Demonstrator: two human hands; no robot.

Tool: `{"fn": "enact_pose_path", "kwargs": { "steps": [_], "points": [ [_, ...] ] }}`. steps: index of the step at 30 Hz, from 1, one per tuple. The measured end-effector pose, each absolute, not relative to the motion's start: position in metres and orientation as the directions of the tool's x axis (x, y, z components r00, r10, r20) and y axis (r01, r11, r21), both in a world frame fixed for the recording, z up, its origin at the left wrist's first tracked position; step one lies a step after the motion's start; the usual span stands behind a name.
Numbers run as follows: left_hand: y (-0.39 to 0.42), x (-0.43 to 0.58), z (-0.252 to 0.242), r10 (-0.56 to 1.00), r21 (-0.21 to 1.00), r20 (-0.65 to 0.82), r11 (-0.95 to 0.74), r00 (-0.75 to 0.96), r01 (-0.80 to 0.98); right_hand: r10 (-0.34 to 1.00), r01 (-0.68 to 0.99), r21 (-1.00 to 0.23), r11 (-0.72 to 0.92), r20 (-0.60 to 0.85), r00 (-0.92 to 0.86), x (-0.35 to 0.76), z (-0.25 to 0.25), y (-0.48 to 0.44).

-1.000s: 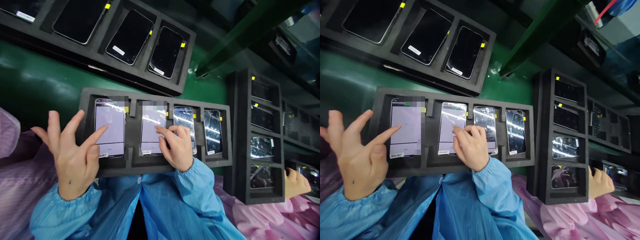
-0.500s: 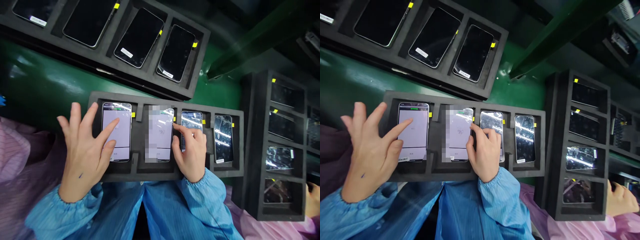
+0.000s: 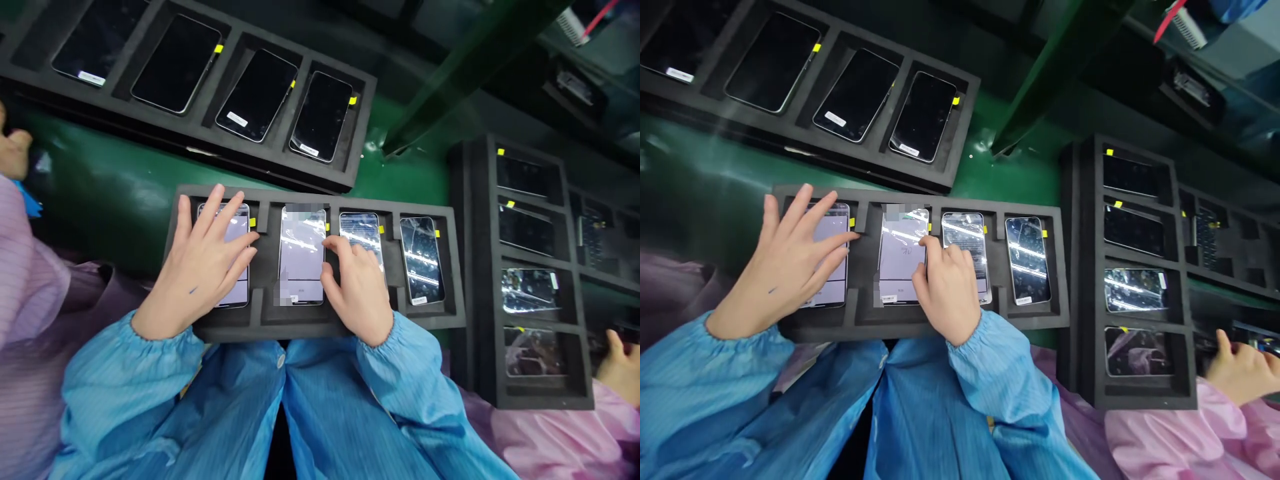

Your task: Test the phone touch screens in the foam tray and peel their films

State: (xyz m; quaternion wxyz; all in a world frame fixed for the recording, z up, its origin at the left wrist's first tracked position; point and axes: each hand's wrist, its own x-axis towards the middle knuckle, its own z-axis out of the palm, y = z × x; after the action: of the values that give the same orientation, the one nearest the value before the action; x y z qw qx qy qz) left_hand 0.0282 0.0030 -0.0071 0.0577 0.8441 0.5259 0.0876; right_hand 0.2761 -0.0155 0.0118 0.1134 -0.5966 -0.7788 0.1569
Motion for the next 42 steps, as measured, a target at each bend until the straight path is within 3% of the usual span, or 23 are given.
{"fn": "enact_pose_path", "kwargs": {
  "steps": [5,12,18,42],
  "points": [
    [0.003,0.024,-0.007,0.901,0.158,0.113,-0.433,0.42,0.887,0.964,0.82,-0.538,0.196,-0.048,-0.262,0.268,0.006,-0.017],
    [0.001,0.013,-0.006,0.905,0.187,0.096,-0.426,0.415,0.885,0.952,0.792,-0.584,0.177,-0.104,-0.29,0.271,0.006,-0.008],
    [0.005,0.012,-0.009,0.903,0.192,0.097,-0.429,0.418,0.883,0.95,0.716,-0.662,0.22,-0.022,-0.312,0.27,-0.002,0.01],
    [0.005,0.016,-0.017,0.949,0.245,0.115,-0.313,0.293,0.918,0.977,0.646,-0.744,0.171,0.042,-0.211,0.269,-0.006,0.009]
  ]
}}
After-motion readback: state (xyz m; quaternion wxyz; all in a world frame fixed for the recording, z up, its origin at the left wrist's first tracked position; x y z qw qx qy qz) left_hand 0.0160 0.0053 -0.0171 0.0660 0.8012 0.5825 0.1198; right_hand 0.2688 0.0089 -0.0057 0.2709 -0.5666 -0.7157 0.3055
